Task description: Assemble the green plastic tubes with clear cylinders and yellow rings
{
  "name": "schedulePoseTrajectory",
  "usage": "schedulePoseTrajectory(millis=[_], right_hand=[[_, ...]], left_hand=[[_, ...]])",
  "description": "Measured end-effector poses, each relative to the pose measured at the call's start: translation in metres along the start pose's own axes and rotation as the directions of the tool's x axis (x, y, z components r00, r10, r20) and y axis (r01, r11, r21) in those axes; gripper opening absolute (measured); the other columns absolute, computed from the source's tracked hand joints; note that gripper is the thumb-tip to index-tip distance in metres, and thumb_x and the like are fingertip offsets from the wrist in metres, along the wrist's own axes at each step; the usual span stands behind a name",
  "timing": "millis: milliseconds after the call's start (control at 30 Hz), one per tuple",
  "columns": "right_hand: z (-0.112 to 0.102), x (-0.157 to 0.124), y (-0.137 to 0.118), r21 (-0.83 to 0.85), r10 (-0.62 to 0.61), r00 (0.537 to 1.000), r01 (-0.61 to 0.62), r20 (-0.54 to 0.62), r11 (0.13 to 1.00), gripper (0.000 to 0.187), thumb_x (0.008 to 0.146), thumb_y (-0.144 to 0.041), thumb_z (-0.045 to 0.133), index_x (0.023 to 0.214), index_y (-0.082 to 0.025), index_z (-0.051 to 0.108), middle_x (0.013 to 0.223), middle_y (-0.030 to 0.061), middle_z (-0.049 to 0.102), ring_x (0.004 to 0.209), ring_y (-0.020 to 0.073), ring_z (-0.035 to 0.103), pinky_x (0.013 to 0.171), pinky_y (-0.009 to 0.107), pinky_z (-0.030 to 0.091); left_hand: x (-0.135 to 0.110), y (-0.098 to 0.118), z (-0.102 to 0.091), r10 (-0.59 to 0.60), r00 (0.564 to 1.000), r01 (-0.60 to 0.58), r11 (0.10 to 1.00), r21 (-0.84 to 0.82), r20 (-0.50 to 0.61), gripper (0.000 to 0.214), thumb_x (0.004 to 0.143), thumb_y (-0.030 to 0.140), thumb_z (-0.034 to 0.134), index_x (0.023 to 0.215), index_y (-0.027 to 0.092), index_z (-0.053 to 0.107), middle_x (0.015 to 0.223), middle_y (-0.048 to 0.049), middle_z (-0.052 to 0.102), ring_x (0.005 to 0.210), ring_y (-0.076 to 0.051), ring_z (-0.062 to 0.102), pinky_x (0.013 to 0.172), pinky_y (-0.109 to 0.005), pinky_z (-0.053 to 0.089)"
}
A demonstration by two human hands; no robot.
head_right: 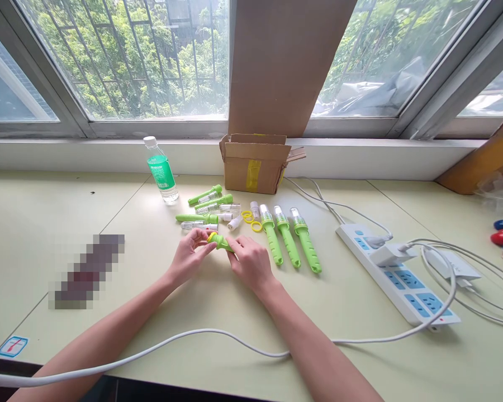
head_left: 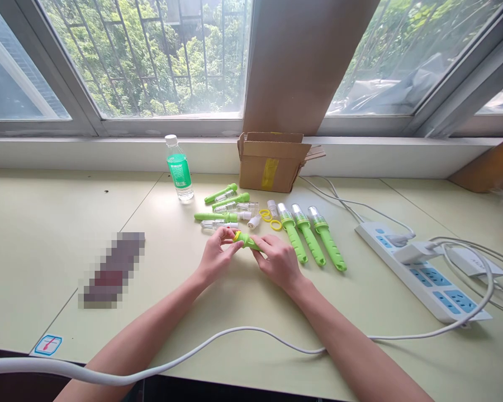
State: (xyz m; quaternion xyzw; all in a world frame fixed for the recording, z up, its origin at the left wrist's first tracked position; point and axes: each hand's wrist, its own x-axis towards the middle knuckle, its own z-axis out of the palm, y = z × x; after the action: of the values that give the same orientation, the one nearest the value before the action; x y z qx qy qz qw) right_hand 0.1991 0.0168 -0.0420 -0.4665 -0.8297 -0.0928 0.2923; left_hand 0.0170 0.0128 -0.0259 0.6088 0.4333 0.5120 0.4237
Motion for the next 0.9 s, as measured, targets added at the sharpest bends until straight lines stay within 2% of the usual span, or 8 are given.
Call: schedulePoseTrajectory(millis=[167, 400, 600, 767, 900], right_hand=[[0.0005, -0.0007, -0.0001, 0.005, 0.004, 1.0, -0.004, -0.013, 1.0, 0.028, 0.088, -0.024, 0.051, 0.111, -0.018, 0.067, 0.077, 0.0044, 0.065, 0.071, 0.016, 0.058, 0.056, 0.026, 0.033], [0.0009, -0.0013, -0.001, 0.037, 0.045, 0.999, -0.045, 0.008, 0.998, 0.028, 0.088, -0.026, 0.051, 0.111, -0.019, 0.066, 0.079, 0.0044, 0.067, 0.069, 0.0154, 0.059, 0.054, 0.025, 0.033], [0.0019, -0.0016, -0.0011, 0.092, 0.06, 0.998, -0.061, 0.017, 0.994, 0.027, 0.087, -0.026, 0.053, 0.109, -0.019, 0.067, 0.079, 0.0054, 0.068, 0.067, 0.0158, 0.059, 0.055, 0.024, 0.034], [-0.0002, -0.0013, 0.0016, 0.116, 0.063, 0.998, -0.064, 0.018, 0.991, 0.028, 0.085, -0.024, 0.055, 0.11, -0.021, 0.067, 0.075, 0.0041, 0.067, 0.063, 0.0152, 0.057, 0.055, 0.024, 0.035], [-0.0015, -0.001, 0.0017, 0.138, 0.056, 0.998, -0.059, 0.028, 0.989, 0.029, 0.085, -0.024, 0.055, 0.111, -0.02, 0.067, 0.073, 0.0037, 0.066, 0.062, 0.015, 0.056, 0.056, 0.024, 0.036]], left_hand=[[-0.0014, -0.0021, 0.0006, 0.096, 0.995, -0.092, 0.99, 0.102, -0.026, 0.017, 0.081, 0.028, 0.063, 0.079, 0.019, 0.049, 0.104, -0.0076, 0.067, 0.107, -0.022, 0.061, 0.091, -0.041, 0.05], [-0.001, -0.0058, 0.0003, 0.181, 0.983, -0.171, 0.966, 0.196, -0.035, 0.016, 0.081, 0.029, 0.063, 0.08, 0.019, 0.051, 0.101, -0.0069, 0.068, 0.105, -0.022, 0.063, 0.089, -0.041, 0.052], [0.0016, -0.0057, -0.0017, 0.184, 0.983, -0.182, 0.966, 0.182, 0.006, 0.016, 0.082, 0.031, 0.062, 0.083, 0.019, 0.052, 0.096, -0.0068, 0.066, 0.102, -0.021, 0.063, 0.086, -0.04, 0.054], [0.003, -0.005, -0.0037, 0.173, 0.982, -0.181, 0.975, 0.128, 0.07, 0.017, 0.081, 0.031, 0.063, 0.088, 0.02, 0.052, 0.104, -0.0066, 0.065, 0.097, -0.019, 0.063, 0.084, -0.039, 0.055], [0.0029, -0.0045, -0.0041, 0.175, 0.982, -0.184, 0.974, 0.134, 0.073, 0.016, 0.082, 0.03, 0.062, 0.089, 0.02, 0.052, 0.105, -0.0063, 0.065, 0.097, -0.019, 0.063, 0.085, -0.04, 0.054]])
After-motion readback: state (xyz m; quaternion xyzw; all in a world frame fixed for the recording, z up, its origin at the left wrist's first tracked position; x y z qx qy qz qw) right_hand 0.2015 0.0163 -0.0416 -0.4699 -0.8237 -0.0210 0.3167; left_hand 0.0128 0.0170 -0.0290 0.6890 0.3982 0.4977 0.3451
